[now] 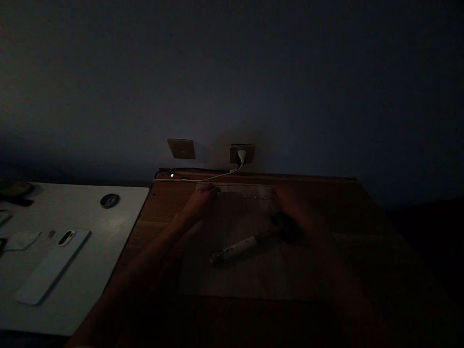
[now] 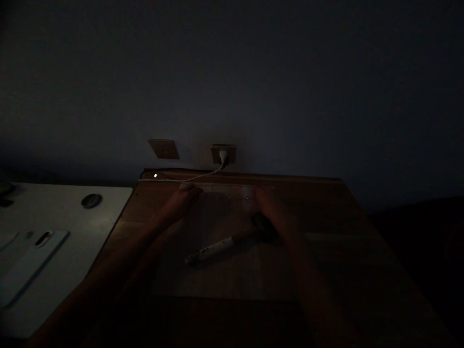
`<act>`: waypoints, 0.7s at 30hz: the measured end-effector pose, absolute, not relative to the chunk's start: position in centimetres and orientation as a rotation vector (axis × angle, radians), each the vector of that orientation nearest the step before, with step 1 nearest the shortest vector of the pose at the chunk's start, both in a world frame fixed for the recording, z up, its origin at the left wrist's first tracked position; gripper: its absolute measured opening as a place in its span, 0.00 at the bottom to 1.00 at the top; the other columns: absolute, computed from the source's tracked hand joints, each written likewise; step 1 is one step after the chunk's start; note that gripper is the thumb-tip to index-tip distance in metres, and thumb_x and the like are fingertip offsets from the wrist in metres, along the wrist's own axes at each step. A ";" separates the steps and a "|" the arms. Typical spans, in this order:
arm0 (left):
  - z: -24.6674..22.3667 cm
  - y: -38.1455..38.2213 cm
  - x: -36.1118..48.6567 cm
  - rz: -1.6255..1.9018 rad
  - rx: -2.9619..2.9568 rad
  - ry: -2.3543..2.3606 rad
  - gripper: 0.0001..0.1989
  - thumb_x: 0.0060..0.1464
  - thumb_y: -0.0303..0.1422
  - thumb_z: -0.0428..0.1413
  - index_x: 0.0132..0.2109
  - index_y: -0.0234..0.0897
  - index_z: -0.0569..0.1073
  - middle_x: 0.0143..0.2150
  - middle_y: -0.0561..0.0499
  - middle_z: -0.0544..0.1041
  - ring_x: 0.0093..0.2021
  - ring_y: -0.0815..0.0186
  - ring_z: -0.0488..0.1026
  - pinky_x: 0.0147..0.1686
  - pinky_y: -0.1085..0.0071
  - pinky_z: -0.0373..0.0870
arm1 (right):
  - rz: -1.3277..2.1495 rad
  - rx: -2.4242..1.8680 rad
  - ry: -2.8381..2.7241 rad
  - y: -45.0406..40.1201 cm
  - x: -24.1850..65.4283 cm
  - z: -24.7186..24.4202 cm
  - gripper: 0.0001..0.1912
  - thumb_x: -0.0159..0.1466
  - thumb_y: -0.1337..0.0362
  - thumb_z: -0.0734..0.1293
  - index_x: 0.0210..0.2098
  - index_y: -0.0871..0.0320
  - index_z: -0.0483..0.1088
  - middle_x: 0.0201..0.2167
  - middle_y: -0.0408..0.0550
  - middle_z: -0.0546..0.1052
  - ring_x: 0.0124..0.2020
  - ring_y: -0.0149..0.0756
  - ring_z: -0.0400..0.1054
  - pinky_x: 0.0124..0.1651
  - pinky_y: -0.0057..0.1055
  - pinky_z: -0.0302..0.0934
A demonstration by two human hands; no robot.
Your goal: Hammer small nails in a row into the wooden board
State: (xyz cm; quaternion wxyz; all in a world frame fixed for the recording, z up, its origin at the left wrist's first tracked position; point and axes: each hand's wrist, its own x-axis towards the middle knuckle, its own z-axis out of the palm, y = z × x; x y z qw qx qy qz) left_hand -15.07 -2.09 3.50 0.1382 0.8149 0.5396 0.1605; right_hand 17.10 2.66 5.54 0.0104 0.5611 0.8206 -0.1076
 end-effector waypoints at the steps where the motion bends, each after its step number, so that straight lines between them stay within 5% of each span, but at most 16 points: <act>1: 3.6 -1.8 -15.0 0.459 2.364 1.542 0.14 0.64 0.24 0.48 0.50 0.33 0.78 0.48 0.40 0.78 0.44 0.59 0.78 0.46 0.65 0.74 | -0.335 1.741 2.566 2.6 17.0 5.8 0.14 0.69 0.73 0.58 0.44 0.61 0.75 0.47 0.62 0.80 0.48 0.45 0.74 0.49 0.34 0.62; 7: 4.1 -0.5 -14.5 0.391 2.412 1.494 0.10 0.64 0.28 0.51 0.41 0.33 0.78 0.41 0.41 0.79 0.42 0.58 0.77 0.43 0.67 0.71 | -0.424 1.636 2.554 3.0 15.3 6.3 0.08 0.65 0.72 0.67 0.41 0.59 0.77 0.43 0.55 0.82 0.46 0.41 0.75 0.46 0.29 0.61; 21: 4.2 -0.1 -13.1 0.145 2.593 1.439 0.13 0.66 0.25 0.47 0.48 0.32 0.76 0.43 0.40 0.78 0.38 0.59 0.76 0.36 0.67 0.68 | -0.512 1.607 2.659 2.7 13.1 7.5 0.11 0.65 0.76 0.66 0.42 0.60 0.79 0.45 0.55 0.82 0.49 0.41 0.75 0.52 0.30 0.61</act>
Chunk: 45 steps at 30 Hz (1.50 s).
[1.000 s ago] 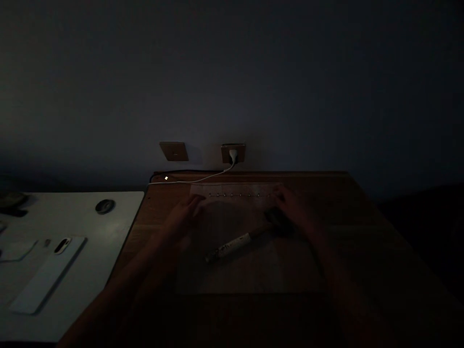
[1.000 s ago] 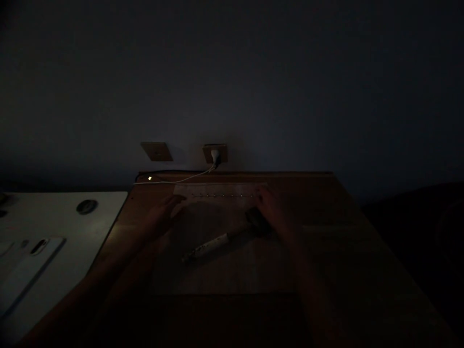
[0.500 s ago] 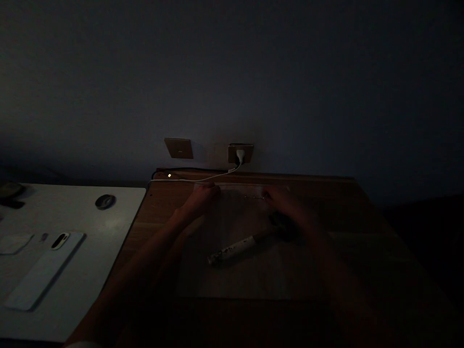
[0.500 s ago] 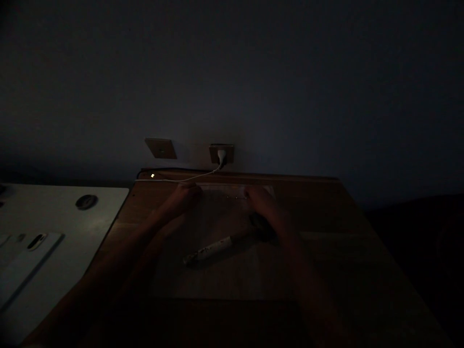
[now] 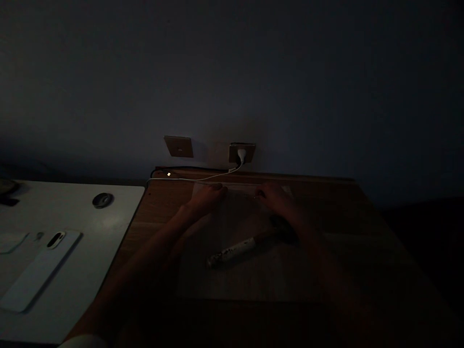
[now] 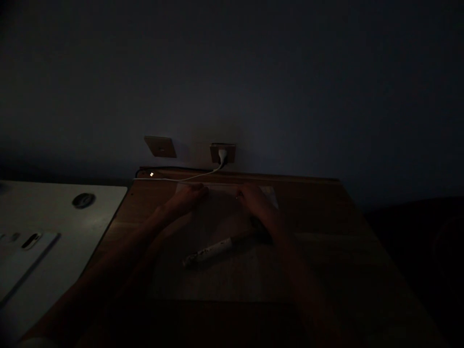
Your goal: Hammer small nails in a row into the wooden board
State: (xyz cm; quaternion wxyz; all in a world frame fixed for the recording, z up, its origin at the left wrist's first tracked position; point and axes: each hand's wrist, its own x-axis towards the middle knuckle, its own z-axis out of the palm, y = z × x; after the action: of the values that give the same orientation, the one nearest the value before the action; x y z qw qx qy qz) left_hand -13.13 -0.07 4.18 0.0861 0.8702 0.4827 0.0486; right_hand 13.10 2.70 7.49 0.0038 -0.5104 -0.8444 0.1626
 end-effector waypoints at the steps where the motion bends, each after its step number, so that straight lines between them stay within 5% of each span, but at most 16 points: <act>1: 4.1 0.0 -13.1 0.131 2.600 1.443 0.13 0.65 0.25 0.47 0.48 0.32 0.76 0.43 0.40 0.79 0.38 0.59 0.76 0.36 0.67 0.67 | 0.534 -1.591 -2.649 2.7 12.7 7.5 0.11 0.65 0.76 0.66 0.42 0.60 0.79 0.45 0.54 0.83 0.49 0.41 0.76 0.52 0.30 0.62; 9: 3.2 -0.7 -12.8 0.586 2.129 1.673 0.09 0.64 0.35 0.53 0.39 0.36 0.75 0.35 0.46 0.79 0.34 0.62 0.74 0.35 0.70 0.65 | 0.549 -1.572 -2.668 2.5 11.6 6.9 0.11 0.66 0.76 0.66 0.42 0.61 0.80 0.45 0.58 0.83 0.48 0.43 0.77 0.52 0.32 0.63; 15: 2.8 -0.4 -11.3 1.103 1.059 1.308 0.10 0.54 0.39 0.57 0.32 0.37 0.72 0.28 0.51 0.74 0.31 0.66 0.72 0.35 0.70 0.68 | 0.550 -1.502 -2.670 2.3 10.7 7.9 0.14 0.66 0.76 0.64 0.44 0.59 0.80 0.47 0.54 0.83 0.50 0.41 0.76 0.55 0.32 0.62; 23: 2.8 0.0 -11.3 1.047 0.967 1.246 0.11 0.56 0.37 0.49 0.28 0.38 0.67 0.25 0.51 0.70 0.26 0.68 0.68 0.28 0.72 0.66 | 0.506 -1.532 -2.672 2.2 9.2 6.3 0.14 0.66 0.75 0.64 0.44 0.60 0.81 0.46 0.56 0.83 0.50 0.42 0.76 0.55 0.32 0.63; 26: 2.8 -0.2 -11.4 1.009 1.074 1.303 0.12 0.55 0.39 0.55 0.28 0.37 0.71 0.22 0.56 0.66 0.24 0.69 0.64 0.25 0.74 0.59 | 0.488 -1.480 -2.702 2.3 9.5 6.6 0.17 0.65 0.78 0.63 0.45 0.60 0.80 0.47 0.56 0.82 0.51 0.41 0.75 0.56 0.32 0.62; 29: 2.9 -0.7 -11.4 0.849 1.503 1.469 0.09 0.52 0.36 0.61 0.38 0.37 0.79 0.24 0.56 0.71 0.27 0.67 0.69 0.28 0.74 0.60 | 0.497 -1.421 -2.716 2.4 9.5 7.4 0.18 0.66 0.78 0.62 0.47 0.60 0.80 0.49 0.57 0.81 0.52 0.41 0.74 0.57 0.32 0.62; 33: 2.9 -0.9 -11.4 0.563 1.969 1.599 0.14 0.59 0.29 0.54 0.49 0.40 0.80 0.38 0.47 0.83 0.39 0.59 0.79 0.38 0.69 0.67 | 0.542 -1.382 -2.711 2.6 8.3 7.5 0.18 0.67 0.75 0.63 0.50 0.58 0.79 0.50 0.55 0.82 0.52 0.41 0.75 0.56 0.31 0.63; 39: 2.8 -0.2 -11.0 0.388 2.178 1.632 0.12 0.61 0.33 0.56 0.48 0.36 0.79 0.41 0.37 0.83 0.40 0.51 0.80 0.40 0.63 0.69 | 0.533 -1.327 -2.763 2.7 7.1 6.0 0.19 0.64 0.79 0.61 0.44 0.62 0.81 0.45 0.56 0.84 0.51 0.43 0.76 0.54 0.33 0.64; 45: 2.5 0.8 -10.3 0.555 1.909 1.600 0.06 0.57 0.35 0.59 0.34 0.39 0.78 0.34 0.43 0.81 0.40 0.54 0.78 0.41 0.64 0.67 | 0.507 -1.202 -2.876 3.3 7.8 6.4 0.21 0.65 0.79 0.59 0.44 0.59 0.81 0.46 0.53 0.83 0.49 0.41 0.76 0.53 0.32 0.65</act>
State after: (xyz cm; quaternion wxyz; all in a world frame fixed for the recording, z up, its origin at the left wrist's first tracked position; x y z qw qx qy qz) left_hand -10.34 0.78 2.54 0.2908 0.7158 0.5998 0.2083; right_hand 7.83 3.28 6.43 -0.0081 -0.3805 -0.9107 0.1605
